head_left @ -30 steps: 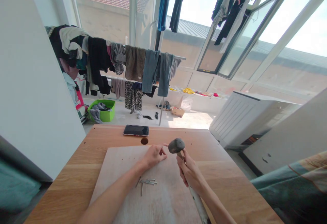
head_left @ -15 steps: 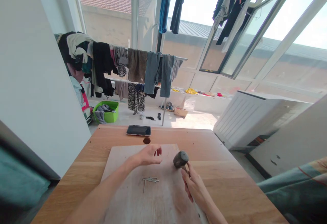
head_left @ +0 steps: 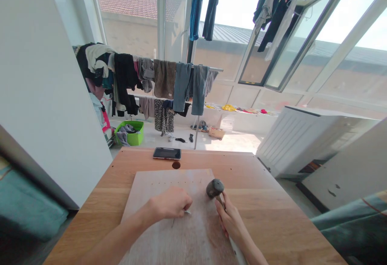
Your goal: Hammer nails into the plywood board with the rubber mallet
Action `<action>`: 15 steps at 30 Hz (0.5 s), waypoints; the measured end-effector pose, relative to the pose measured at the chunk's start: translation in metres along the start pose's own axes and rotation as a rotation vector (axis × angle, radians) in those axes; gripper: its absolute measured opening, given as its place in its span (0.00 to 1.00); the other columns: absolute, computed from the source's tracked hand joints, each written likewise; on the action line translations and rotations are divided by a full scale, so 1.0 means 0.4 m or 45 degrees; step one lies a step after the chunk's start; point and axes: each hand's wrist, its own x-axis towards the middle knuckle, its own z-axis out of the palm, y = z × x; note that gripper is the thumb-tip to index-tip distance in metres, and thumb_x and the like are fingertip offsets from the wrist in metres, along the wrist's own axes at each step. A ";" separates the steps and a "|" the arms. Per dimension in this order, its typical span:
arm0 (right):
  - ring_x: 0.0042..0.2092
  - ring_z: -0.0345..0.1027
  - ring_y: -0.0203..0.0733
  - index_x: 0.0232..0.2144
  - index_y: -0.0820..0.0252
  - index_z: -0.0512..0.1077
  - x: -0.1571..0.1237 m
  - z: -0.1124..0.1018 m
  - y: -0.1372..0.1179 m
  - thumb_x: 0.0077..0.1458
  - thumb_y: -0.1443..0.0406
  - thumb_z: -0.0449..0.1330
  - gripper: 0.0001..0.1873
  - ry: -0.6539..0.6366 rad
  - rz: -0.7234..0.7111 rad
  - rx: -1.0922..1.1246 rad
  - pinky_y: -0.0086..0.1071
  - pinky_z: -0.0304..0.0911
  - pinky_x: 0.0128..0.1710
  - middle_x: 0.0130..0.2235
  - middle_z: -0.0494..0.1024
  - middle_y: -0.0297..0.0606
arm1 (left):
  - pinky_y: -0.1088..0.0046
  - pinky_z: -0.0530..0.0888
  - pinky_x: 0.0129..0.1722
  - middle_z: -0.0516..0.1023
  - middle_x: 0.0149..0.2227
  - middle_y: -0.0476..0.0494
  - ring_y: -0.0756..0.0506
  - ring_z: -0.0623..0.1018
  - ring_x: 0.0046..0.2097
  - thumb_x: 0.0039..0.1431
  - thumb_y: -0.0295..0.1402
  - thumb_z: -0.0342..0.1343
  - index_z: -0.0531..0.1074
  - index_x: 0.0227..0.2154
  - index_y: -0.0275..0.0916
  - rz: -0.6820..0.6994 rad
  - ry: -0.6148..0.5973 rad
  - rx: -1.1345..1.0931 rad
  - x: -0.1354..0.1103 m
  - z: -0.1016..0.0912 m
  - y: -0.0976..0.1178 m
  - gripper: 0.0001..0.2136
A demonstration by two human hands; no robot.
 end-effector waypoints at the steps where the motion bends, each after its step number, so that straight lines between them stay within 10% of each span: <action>1: 0.12 0.55 0.37 0.66 0.65 0.50 0.000 0.000 0.000 0.60 0.47 0.49 0.40 -0.006 -0.004 0.010 0.26 0.53 0.10 0.14 0.60 0.23 | 0.71 0.71 0.33 0.81 0.31 0.46 0.44 0.78 0.33 0.48 0.23 0.58 0.78 0.30 0.41 0.007 0.024 -0.054 -0.002 -0.005 -0.008 0.08; 8: 0.13 0.55 0.37 0.65 0.67 0.51 0.001 -0.003 -0.016 0.56 0.45 0.49 0.44 -0.019 0.033 0.031 0.27 0.53 0.09 0.16 0.60 0.22 | 0.76 0.72 0.34 0.79 0.32 0.47 0.48 0.77 0.33 0.54 0.26 0.56 0.77 0.40 0.37 -0.002 0.498 -0.741 0.039 -0.027 -0.086 0.11; 15: 0.13 0.53 0.35 0.65 0.69 0.49 0.000 -0.003 -0.013 0.56 0.45 0.49 0.45 -0.020 0.025 0.060 0.26 0.53 0.09 0.15 0.60 0.22 | 0.72 0.76 0.40 0.80 0.34 0.45 0.48 0.79 0.36 0.54 0.28 0.57 0.75 0.36 0.35 -0.051 0.961 -1.006 0.146 0.067 -0.104 0.07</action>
